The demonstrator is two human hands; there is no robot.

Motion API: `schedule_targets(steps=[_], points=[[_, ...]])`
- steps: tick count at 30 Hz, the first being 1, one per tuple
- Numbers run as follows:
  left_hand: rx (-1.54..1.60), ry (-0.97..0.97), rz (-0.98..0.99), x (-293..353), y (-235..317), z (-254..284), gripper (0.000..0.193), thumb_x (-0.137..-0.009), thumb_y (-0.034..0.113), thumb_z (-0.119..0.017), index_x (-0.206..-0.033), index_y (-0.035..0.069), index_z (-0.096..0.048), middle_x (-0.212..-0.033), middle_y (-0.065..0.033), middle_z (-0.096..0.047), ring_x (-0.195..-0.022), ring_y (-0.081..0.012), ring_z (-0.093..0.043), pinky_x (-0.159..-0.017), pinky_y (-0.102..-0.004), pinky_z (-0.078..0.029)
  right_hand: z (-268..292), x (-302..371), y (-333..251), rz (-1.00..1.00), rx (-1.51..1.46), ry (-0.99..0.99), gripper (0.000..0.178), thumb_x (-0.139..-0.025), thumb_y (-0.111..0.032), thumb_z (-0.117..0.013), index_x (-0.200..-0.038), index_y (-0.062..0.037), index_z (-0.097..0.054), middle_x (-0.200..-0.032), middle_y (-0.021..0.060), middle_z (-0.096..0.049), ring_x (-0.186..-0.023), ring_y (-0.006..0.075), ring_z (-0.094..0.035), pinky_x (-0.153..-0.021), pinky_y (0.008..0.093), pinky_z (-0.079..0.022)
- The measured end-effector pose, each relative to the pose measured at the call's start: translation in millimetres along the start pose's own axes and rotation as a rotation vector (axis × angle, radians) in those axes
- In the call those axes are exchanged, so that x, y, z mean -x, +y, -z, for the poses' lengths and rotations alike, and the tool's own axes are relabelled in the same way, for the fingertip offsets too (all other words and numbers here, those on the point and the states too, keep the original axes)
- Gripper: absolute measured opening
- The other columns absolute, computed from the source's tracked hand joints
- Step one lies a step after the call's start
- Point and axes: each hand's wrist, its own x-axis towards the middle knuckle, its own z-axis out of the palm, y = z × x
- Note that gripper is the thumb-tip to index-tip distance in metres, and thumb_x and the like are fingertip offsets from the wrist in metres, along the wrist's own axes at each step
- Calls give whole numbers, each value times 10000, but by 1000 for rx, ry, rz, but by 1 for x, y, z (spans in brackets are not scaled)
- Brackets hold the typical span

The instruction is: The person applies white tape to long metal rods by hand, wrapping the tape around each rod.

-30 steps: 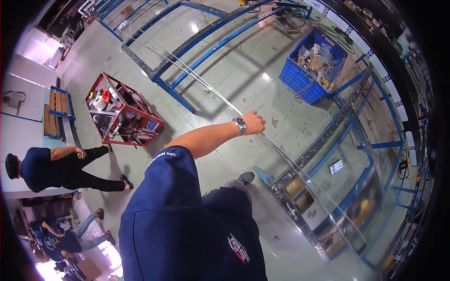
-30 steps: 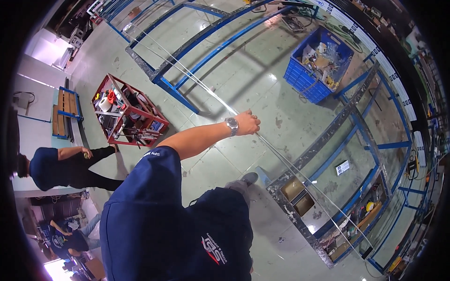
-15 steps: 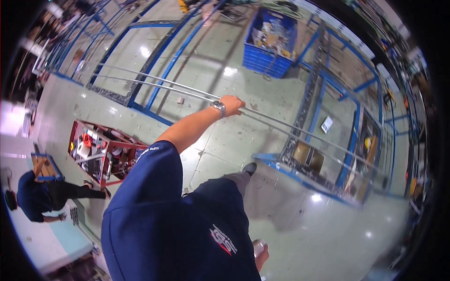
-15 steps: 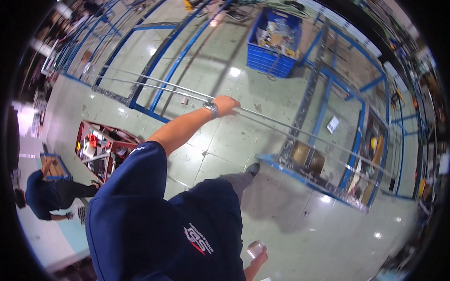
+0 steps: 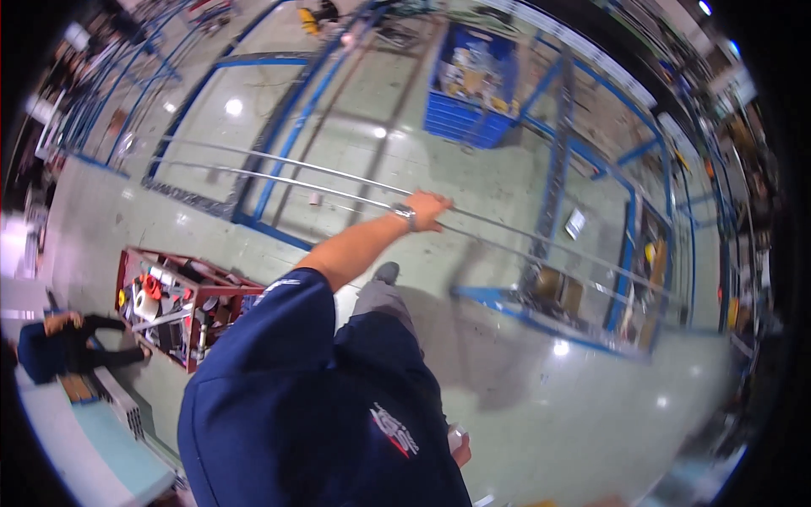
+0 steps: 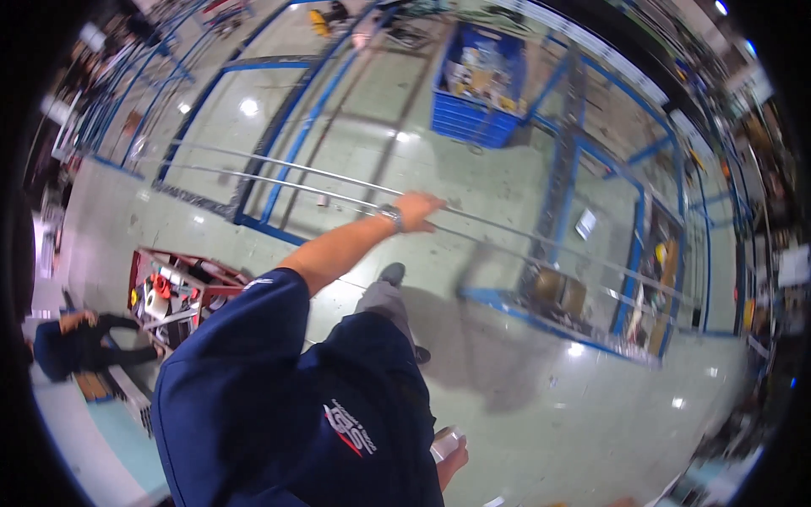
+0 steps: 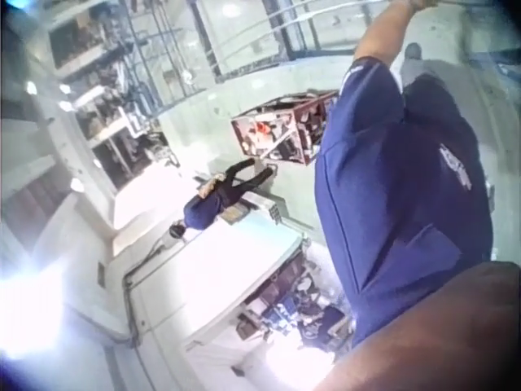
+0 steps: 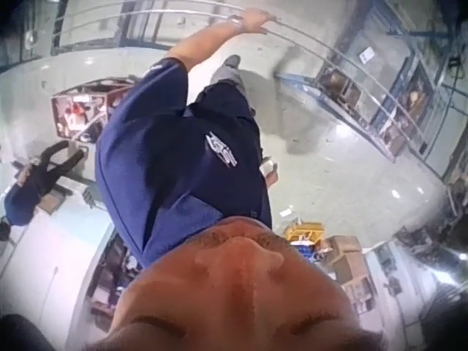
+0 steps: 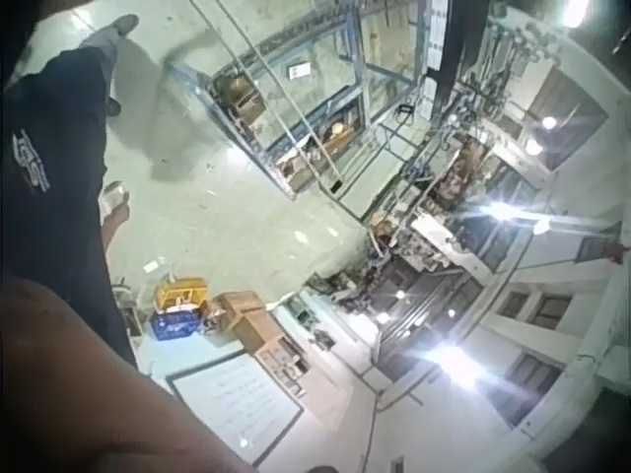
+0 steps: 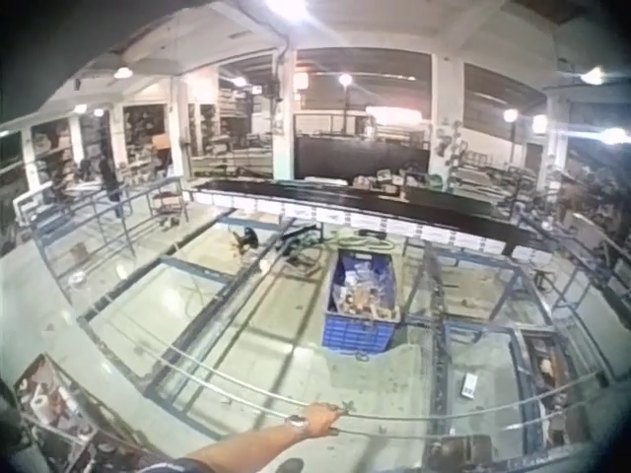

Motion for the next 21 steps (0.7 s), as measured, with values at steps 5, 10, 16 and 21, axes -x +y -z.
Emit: schedule_targets(steps=[5,10,16,21], points=[[21,52,-100,1,-41,-2,740,-747,405,-887,-1384,148,-612,-1237,-127,-711,-1140,-339,-693,-938,-514,-539,-114,-41,-88,308,199,-308,594,-954,-433,-688,-1100,143,-690,-1020,220,-714,-857,302,-707,-717,432,-571],[72,159,-125,4,-64,-23,520,-746,370,-866,-1150,133,-640,-1015,-83,-719,-996,-292,-727,-843,-482,-556,-245,51,-221,534,397,-342,521,-973,-381,-677,-1136,112,-625,-1089,206,-682,-932,301,-685,-824,415,-573],[102,136,-223,14,-85,-11,755,-728,390,-881,-1378,216,-539,-1080,-77,-675,-998,-296,-696,-831,-458,-533,-325,135,-294,579,129,-478,476,-995,-330,-645,-1212,90,-590,-1148,219,-667,-1042,310,-675,-923,423,-552],[119,144,-217,21,-111,12,991,-689,428,-909,-1541,276,-426,-1177,-77,-634,-1108,-289,-644,-910,-459,-481,-355,134,-322,600,168,-553,511,-985,-329,-652,-1268,90,-578,-1209,226,-661,-1076,322,-671,-940,435,-547]])
